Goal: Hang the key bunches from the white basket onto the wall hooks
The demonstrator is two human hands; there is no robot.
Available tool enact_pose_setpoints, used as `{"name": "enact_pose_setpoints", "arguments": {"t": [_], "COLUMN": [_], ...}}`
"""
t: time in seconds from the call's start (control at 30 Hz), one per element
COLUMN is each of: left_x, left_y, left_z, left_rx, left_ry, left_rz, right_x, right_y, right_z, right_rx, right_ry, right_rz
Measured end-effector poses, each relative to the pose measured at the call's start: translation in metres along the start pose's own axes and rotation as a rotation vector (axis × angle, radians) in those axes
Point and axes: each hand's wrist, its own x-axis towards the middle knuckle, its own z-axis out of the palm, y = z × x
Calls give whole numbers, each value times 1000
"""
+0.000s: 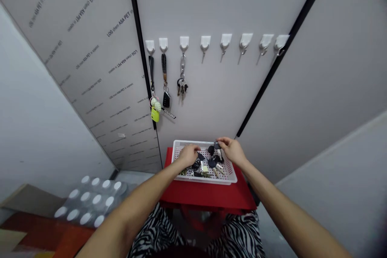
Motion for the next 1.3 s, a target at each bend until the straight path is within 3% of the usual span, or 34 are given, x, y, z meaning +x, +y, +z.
{"name": "enact_pose_setpoints", "arguments": {"t": [0.17,0.3,0.57,0.83,0.97,1.13,1.2,1.3], "left_x": [-2,-1,6,1,-2,-5,-7,-7], "left_y": [2,5,-9,-7,-2,4,9,19], "left_z": [11,11,-1,-4,-4,-3,-2,-3], "left_rx": [214,230,102,54,62,-21,-152,-559], "left_ry": [-68,-90,-150,-192,-173,-111,-137,-189], "left_rz": [127,95,78,106,133,95,31,-124], "right_x": [-2,-13,-30,-31,-29,-24,-23,-23], "right_y": [-2,-3,-2,-3,-3,-6,-10,-18], "right_z": [0,0,3,9,10,5,4,5], "right_rx": [-398,-604,-697,-725,-624,-263,-118,72], "right_ry": [-18,-75,-187,-172,-141,-75,-29,16], "right_rz": [-76,-156,-355,-479,-512,-411,-364,-333]}}
